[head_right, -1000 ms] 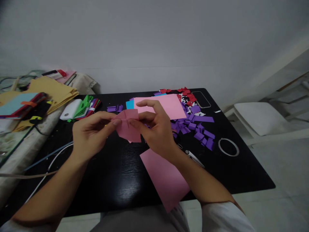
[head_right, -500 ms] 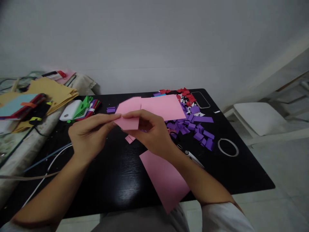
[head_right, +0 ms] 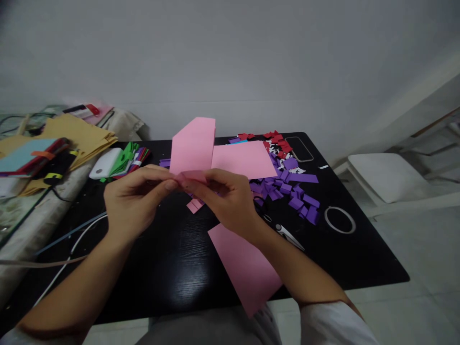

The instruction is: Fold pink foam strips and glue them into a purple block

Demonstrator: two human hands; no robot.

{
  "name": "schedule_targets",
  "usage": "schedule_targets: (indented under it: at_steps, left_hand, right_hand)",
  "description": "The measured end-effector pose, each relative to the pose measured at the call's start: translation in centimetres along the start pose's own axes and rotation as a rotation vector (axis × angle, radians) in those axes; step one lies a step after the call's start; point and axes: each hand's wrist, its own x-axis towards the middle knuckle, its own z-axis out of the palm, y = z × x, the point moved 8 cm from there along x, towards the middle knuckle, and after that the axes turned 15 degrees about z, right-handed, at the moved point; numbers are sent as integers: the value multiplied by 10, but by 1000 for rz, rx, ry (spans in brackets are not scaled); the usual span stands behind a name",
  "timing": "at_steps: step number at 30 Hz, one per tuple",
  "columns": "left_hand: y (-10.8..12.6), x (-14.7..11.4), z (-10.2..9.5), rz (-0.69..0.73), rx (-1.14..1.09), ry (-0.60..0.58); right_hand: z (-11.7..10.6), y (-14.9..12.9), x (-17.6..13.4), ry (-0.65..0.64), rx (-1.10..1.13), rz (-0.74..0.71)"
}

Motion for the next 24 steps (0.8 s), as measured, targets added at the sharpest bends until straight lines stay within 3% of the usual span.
schedule_targets:
  at_steps: [5, 11, 20, 22, 24]
  left_hand:
    - [-6, -1, -1, -101, -3, 66]
    - [-11, -1, 1, -175, -41, 54]
    - [-15, -4, 5, -184, -145, 97]
    - [-15, -3, 5, -176, -143, 101]
    - [-15, -2, 4, -162, -134, 105]
  right_hand:
    - [1, 7, -1, 27, 43, 75]
    - [1, 10, 0, 34, 86, 102]
    - [1, 18, 1, 47, 93, 138]
    - [0, 16, 0, 70, 46, 78]
    - [-5, 5, -4, 154, -80, -76]
